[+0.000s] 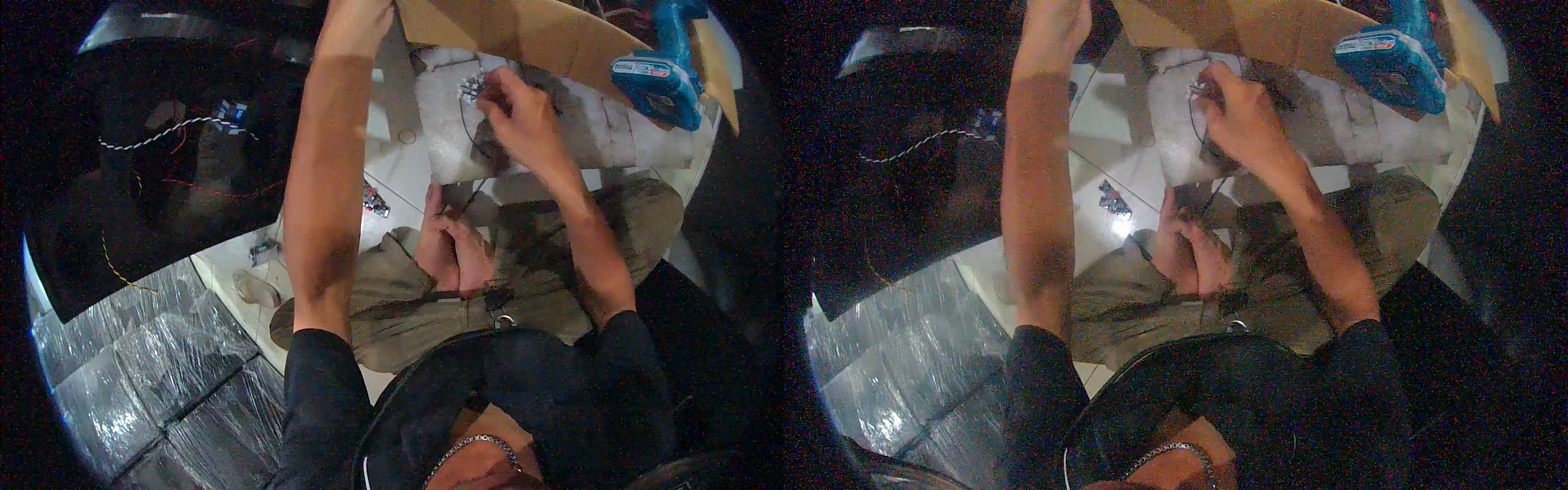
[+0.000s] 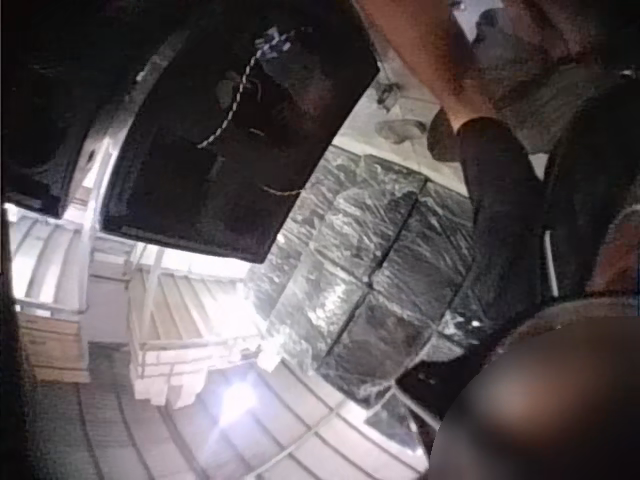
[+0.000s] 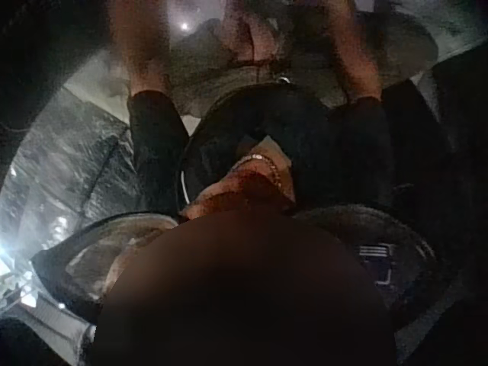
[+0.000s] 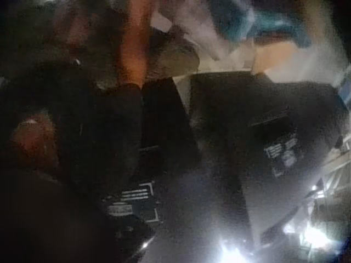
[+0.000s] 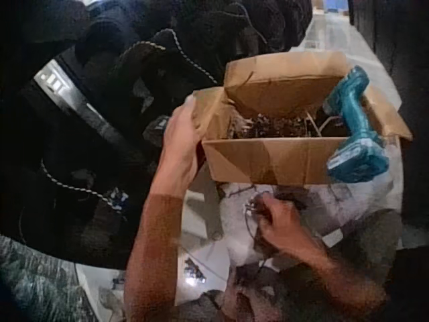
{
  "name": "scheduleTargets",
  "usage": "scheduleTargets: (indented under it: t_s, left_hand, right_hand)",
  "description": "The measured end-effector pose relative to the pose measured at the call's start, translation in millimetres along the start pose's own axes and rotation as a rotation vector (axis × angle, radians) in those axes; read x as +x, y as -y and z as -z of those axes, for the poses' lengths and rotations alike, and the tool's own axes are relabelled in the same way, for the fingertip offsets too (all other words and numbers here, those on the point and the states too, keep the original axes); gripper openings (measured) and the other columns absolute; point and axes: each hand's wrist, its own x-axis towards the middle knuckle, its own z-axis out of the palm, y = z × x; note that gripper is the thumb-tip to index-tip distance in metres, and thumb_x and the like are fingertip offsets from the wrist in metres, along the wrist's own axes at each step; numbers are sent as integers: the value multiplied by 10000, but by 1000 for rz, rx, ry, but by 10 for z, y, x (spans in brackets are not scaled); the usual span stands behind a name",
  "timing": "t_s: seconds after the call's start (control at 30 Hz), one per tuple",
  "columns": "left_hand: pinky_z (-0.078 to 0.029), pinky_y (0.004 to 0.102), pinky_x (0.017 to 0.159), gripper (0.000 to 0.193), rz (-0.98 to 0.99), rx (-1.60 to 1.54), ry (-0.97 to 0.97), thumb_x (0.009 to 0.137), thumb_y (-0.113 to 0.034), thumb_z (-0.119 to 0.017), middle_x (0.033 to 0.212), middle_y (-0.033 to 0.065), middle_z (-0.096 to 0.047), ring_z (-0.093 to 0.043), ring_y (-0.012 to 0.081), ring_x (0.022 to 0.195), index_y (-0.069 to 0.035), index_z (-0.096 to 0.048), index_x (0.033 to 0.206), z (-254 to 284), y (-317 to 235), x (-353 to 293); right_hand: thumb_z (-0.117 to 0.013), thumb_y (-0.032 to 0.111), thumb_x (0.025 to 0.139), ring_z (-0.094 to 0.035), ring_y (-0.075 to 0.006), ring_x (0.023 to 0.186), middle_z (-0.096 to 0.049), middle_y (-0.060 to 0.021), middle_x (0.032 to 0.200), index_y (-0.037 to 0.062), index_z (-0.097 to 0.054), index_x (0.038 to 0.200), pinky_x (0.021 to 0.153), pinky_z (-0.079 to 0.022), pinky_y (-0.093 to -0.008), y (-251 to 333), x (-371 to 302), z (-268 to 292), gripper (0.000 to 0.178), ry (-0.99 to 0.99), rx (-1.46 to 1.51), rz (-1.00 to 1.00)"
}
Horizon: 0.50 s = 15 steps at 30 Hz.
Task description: The person sits on the floor and connects small white connectors to a circuit board, handling multiple wires and components. They then stand and open a cardboard box containing packaged items.
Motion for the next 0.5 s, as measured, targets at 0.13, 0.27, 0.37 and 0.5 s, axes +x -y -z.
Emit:
scheduleTargets:
  t_s: [0.13,0.27,0.37,0.5]
  left_hand:
    - [-484,325,720,373,102,463,-333,964,-377,-556,850,39,-615,-585,171,808,-22,-625,1055,626,193,-867]
    - [-518,350,728,345,517,1063,-331,903,-349,-636,882,124,-699,-668,258,793,-17,-663,995,1803,980,-2116]
    - [-527,387,728,347,457,1361,-288,842,-366,-699,885,168,-716,-694,322,790,-37,-673,950,2340,1507,-3076]
    - [-501,421,823,431,579,1347,-418,786,-433,-742,846,144,-718,-666,326,869,-35,-673,940,2208,1689,-3416]
  right_hand:
    - [-689,83,818,-671,-311,859,-685,-141,901,53,-618,1016,764,-522,-400,-112,9,-22,213,34,-196,125]
    - [-667,75,811,-642,-359,876,-672,-151,918,61,-611,1013,761,-515,-448,154,-63,-172,211,188,-385,100]
    - [-646,67,814,-636,-367,885,-664,-159,930,73,-598,1026,759,-512,-461,3,-141,-462,217,132,-506,127]
    - [-633,46,806,-635,-371,888,-664,-167,929,73,-589,1072,753,-513,-471,12,-112,-572,270,216,-520,45]
